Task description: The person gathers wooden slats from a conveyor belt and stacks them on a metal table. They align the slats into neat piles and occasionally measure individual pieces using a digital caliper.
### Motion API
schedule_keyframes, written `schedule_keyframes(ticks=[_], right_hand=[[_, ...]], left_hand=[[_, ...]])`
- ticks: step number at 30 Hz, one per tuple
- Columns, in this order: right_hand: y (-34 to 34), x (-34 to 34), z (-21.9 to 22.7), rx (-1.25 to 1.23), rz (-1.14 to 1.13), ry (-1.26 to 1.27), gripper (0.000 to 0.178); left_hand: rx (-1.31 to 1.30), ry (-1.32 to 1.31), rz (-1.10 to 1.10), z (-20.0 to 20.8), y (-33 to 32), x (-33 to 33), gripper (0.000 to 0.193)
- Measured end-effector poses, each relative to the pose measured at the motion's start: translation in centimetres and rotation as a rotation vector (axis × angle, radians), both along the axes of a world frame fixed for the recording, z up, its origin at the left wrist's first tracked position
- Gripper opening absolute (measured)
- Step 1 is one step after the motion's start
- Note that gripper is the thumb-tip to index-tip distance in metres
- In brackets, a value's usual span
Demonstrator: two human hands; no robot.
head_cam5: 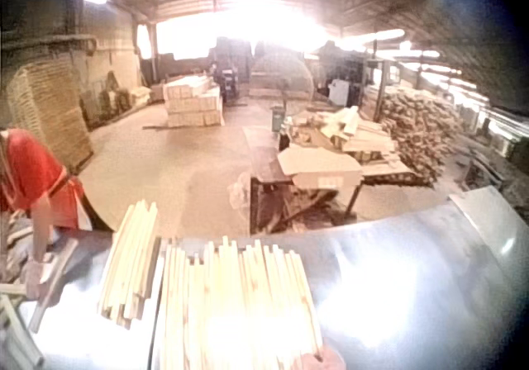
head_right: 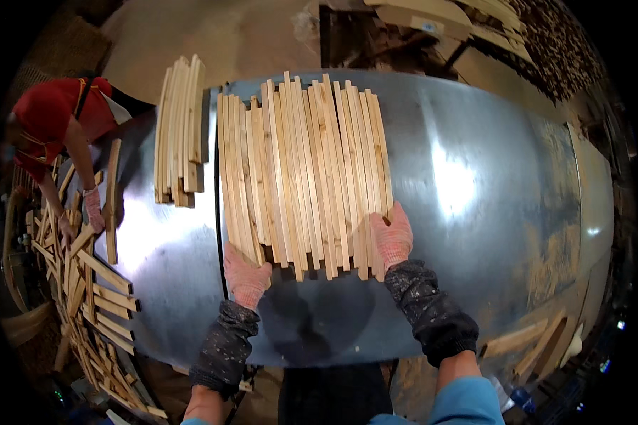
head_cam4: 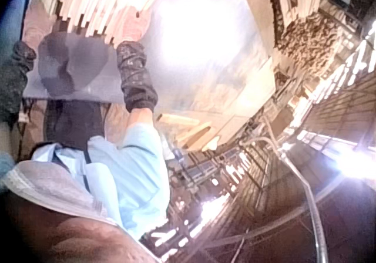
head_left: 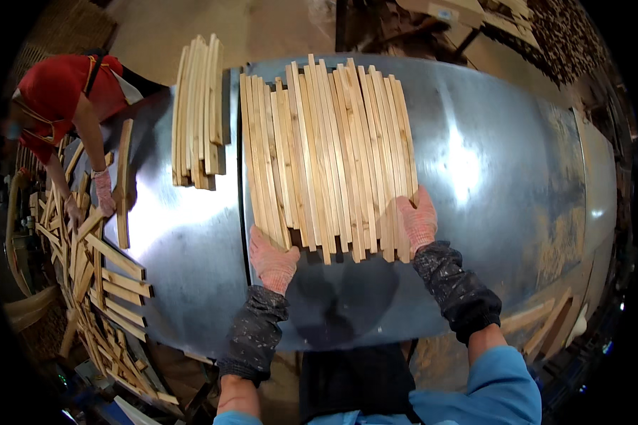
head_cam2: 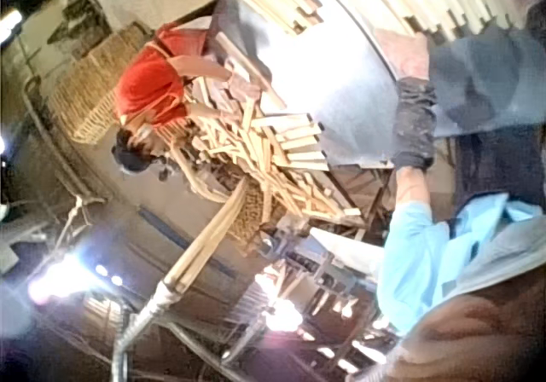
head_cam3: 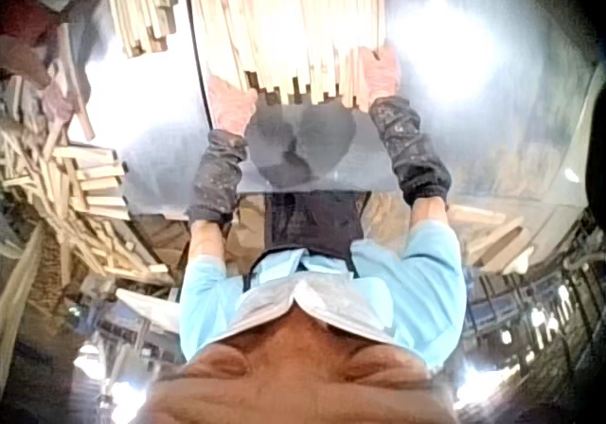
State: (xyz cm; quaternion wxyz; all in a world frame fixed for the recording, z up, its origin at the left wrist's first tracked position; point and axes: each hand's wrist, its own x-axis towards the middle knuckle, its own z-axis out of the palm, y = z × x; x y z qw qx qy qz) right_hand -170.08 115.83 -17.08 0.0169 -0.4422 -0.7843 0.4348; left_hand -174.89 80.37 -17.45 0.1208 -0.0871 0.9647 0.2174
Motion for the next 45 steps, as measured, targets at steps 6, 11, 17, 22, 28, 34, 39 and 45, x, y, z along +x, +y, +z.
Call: schedule_keyframes(ticks=[6, 11, 17, 22, 28, 34, 39, 45], right_hand=[[-3.4, 18.3, 1.1, -0.059, -0.103, -0.156, 0.072], [-5.1, 27.0, 4.4, -0.334, -0.066, -0.148, 0.064], [-2.5, 22.1, 5.2, 0.309, 0.222, -0.248, 0.067], [-2.5, 8.5, 5.4, 0.464, 0.419, 0.061, 0.068], [-4.4, -7.9, 5.3, 0.437, 0.639, 0.063, 0.042], [-1.3, -16.2, -8.9, 0.771, 0.884, 0.06, 0.03], [-4.9, -17.2, 1.4, 0.586, 0.783, -0.186, 0.045], [-3.1, -13.5, 9.3, 0.522, 0.655, 0.23, 0.055]], left_hand=[[0.07, -0.024, -0.036, 1.7, -3.9, 16.7, 0.115], [0.109, -0.106, -0.074, 2.6, -7.5, 25.4, 0.122], [0.037, 0.057, -0.322, 3.8, -7.8, 23.5, 0.116], [0.048, 0.096, -0.737, 5.0, -1.0, 23.0, 0.103], [0.022, -0.067, -0.831, 3.9, -0.4, 24.0, 0.112], [0.113, -0.106, -0.767, 6.4, 1.1, 21.5, 0.101], [0.112, -0.066, -0.706, 5.4, 0.8, 22.6, 0.097], [0.156, -0.048, -0.582, 6.9, 2.8, 20.5, 0.092]])
